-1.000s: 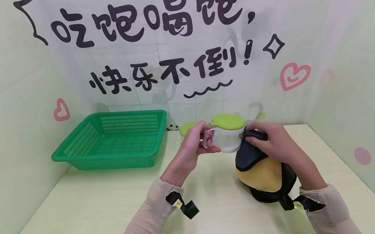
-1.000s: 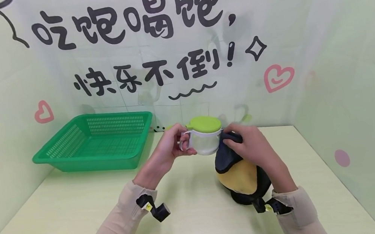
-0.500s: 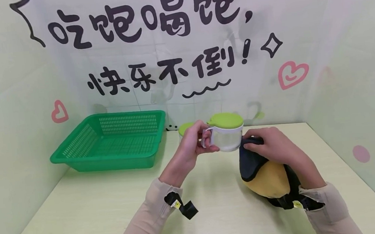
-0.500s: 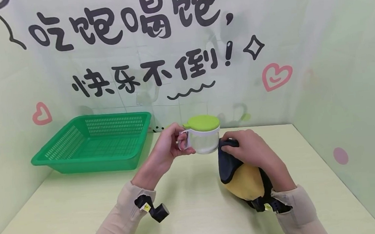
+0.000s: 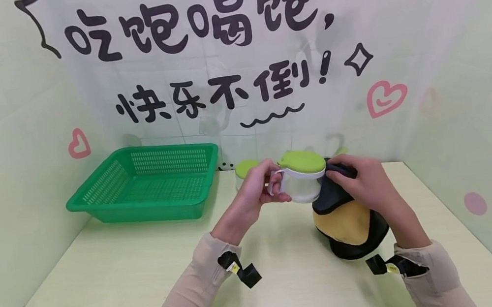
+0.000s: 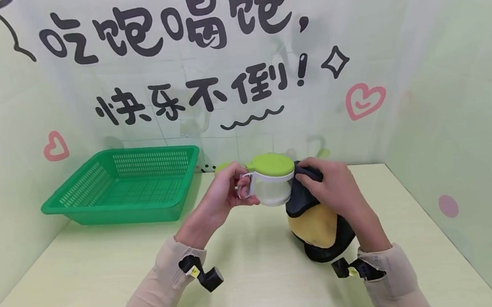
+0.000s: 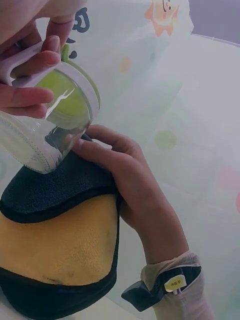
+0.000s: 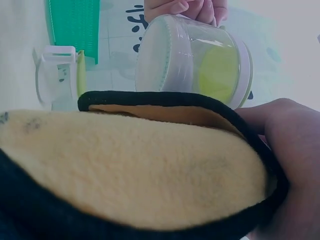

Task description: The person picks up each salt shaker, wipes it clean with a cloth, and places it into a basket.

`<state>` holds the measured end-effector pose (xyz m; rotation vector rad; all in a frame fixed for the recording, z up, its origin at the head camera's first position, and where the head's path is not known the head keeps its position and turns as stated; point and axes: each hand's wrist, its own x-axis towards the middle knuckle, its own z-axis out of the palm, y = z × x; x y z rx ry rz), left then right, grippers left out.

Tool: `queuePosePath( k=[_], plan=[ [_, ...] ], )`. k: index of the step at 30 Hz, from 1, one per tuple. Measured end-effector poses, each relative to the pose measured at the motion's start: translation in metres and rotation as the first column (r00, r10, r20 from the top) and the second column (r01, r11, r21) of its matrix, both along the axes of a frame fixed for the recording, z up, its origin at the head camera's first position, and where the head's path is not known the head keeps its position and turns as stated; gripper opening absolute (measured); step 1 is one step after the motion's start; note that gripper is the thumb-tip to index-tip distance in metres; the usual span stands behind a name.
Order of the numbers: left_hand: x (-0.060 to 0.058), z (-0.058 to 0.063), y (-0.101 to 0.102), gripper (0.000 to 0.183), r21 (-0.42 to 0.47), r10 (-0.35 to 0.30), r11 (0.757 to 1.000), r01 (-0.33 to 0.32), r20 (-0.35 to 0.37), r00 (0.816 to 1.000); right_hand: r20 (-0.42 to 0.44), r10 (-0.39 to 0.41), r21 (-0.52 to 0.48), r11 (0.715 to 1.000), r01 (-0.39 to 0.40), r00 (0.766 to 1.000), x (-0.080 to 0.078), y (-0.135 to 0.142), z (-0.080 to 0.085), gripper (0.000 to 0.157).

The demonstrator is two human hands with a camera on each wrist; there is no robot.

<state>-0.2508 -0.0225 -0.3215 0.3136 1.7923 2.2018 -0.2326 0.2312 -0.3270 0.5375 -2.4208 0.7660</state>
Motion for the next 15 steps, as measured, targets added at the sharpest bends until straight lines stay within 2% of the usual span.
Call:
queuePosePath(
  k=[8, 15],
  plan=[
    [0.0013, 0.0014, -0.0012, 0.026, 0.009, 0.031, 0.999, -0.031, -0.011, 0.999, 0.128, 0.029, 0.045, 0.998, -0.035, 0.991, 0.0025, -0.0028, 0.002, 0.023],
    [0.0036, 0.0049, -0.0025, 0.026, 0.033, 0.054, 0.998, -0.053, -0.02, 0.998, 0.251, 0.054, 0.138, 0.986, -0.091, 0.967, 0.0025, -0.0044, -0.0012, 0.027]
  ],
)
